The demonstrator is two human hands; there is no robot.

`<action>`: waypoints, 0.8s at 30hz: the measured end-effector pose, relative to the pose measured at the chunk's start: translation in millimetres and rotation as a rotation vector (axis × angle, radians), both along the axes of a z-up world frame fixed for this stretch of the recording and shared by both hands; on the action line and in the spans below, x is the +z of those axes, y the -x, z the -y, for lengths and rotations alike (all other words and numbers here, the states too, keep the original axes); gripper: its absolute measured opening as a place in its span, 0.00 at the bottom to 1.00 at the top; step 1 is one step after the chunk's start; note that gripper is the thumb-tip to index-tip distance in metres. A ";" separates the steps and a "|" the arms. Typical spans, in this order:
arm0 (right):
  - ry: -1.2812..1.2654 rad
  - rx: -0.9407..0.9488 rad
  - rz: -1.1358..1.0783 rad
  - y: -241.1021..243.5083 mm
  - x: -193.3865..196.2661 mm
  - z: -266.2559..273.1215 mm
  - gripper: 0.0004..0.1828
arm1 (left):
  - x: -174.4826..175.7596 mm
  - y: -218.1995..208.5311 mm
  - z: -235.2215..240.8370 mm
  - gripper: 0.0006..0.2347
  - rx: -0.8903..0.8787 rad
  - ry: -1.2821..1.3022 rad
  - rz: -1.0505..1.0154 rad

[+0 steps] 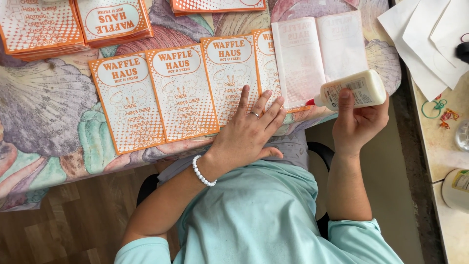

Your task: The person applies glue to the spine of folded paper booklets and presses them closed to bond the pages. They repeat this process for several identical orange-and-white booklets on a table.

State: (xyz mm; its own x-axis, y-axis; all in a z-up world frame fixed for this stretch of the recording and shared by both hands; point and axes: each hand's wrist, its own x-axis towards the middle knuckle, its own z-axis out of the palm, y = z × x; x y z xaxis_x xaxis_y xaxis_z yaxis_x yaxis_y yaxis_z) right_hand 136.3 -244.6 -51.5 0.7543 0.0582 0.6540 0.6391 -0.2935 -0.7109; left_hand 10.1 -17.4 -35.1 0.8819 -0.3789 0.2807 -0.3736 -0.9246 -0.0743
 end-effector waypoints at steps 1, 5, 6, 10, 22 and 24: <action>0.000 0.000 -0.002 -0.6 0.9 0.9 0.17 | -0.4 0.2 0.1 0.43 0.000 0.000 -0.002; -0.071 0.020 -0.011 -5.4 3.1 6.6 0.15 | 0.3 -0.7 0.4 0.41 0.000 -0.002 -0.002; -0.088 0.028 -0.011 -6.9 3.1 8.3 0.14 | 1.0 -0.8 0.3 0.42 -0.001 -0.001 -0.010; -0.080 0.000 0.008 -13.7 2.6 17.0 0.14 | 2.2 -0.9 0.2 0.43 0.000 -0.003 -0.011; -0.053 -0.105 0.110 -37.3 -1.8 49.1 0.14 | 0.5 -0.9 0.3 0.43 -0.004 0.027 -0.014; -0.064 -0.134 0.122 -42.5 -3.6 57.1 0.14 | -0.2 -0.7 0.3 0.43 -0.001 0.020 -0.004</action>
State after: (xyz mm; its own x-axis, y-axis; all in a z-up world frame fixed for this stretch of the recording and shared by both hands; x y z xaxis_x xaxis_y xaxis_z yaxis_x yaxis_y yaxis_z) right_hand 178.8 -301.8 -55.1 0.6675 -0.0824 0.7401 0.6796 -0.3388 -0.6507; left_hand 10.7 -17.7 -35.3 0.8828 -0.3741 0.2843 -0.3747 -0.9255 -0.0542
